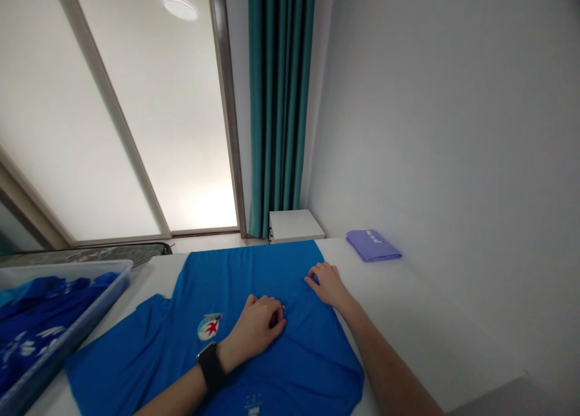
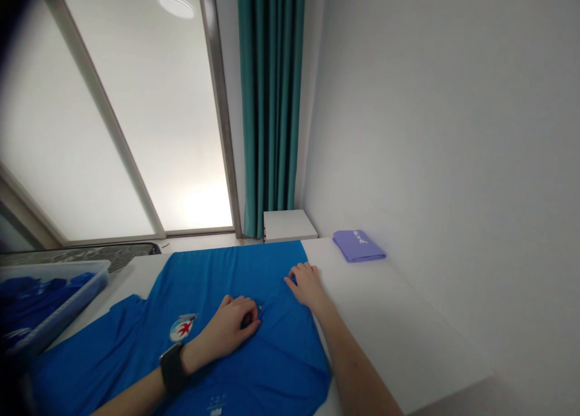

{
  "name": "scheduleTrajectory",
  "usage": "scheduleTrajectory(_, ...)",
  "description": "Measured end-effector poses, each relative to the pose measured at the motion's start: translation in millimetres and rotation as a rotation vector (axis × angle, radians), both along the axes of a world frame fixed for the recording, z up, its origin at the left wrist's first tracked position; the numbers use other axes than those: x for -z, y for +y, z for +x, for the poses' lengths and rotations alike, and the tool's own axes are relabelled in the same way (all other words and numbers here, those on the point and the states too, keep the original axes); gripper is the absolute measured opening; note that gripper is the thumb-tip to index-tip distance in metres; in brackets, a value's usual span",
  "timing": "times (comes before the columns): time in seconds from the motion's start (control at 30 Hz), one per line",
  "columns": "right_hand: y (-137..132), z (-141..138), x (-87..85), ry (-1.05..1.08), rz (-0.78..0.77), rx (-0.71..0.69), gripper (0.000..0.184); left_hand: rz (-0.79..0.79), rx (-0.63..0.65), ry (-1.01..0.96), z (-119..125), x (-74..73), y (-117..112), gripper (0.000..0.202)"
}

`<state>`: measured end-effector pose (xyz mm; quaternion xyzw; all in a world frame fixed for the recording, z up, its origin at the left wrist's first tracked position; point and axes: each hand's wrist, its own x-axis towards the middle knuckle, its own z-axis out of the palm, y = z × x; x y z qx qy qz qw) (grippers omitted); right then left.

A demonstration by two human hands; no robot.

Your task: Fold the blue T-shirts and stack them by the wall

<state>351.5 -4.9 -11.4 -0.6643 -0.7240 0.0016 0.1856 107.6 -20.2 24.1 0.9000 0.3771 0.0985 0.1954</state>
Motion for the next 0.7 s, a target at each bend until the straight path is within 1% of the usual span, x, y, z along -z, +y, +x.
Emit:
scheduleTrajectory(0.13,0.4,1.7,2.5,0.037,0.048,-0.007,0.018,-0.042,-0.002,-0.066,-0.5,-2.5,2.6,0.015)
scheduleTrajectory(0.27,4.7,4.7,7.4,0.083,0.076,0.009,0.014,-0.086,-0.029,-0.159,-2.6,-5.9,11.5,0.020)
scheduleTrajectory(0.33,6.5,5.8,9.2,0.091,0.082,0.020,0.013,-0.084,-0.051,-0.183,-3.9,-4.5,16.6,0.019)
scheduleTrajectory(0.4,7.3,5.6,10.3,0.092,0.085,0.015,0.016,-0.035,-0.062,-0.157,-5.3,0.1,20.3,0.015)
scheduleTrajectory(0.47,7.0,3.5,10.8,0.089,0.084,-0.003,0.019,0.052,-0.059,-0.105,-6.5,6.9,22.0,0.012)
scheduleTrajectory(0.57,5.9,-1.7,11.1,0.093,0.082,-0.030,0.020,0.166,-0.041,-0.041,-7.3,16.5,21.4,0.012)
scheduleTrajectory(0.7,7.1,-1.7,10.6,0.140,0.084,-0.020,0.022,0.233,-0.021,0.000,-7.4,23.1,19.9,0.014)
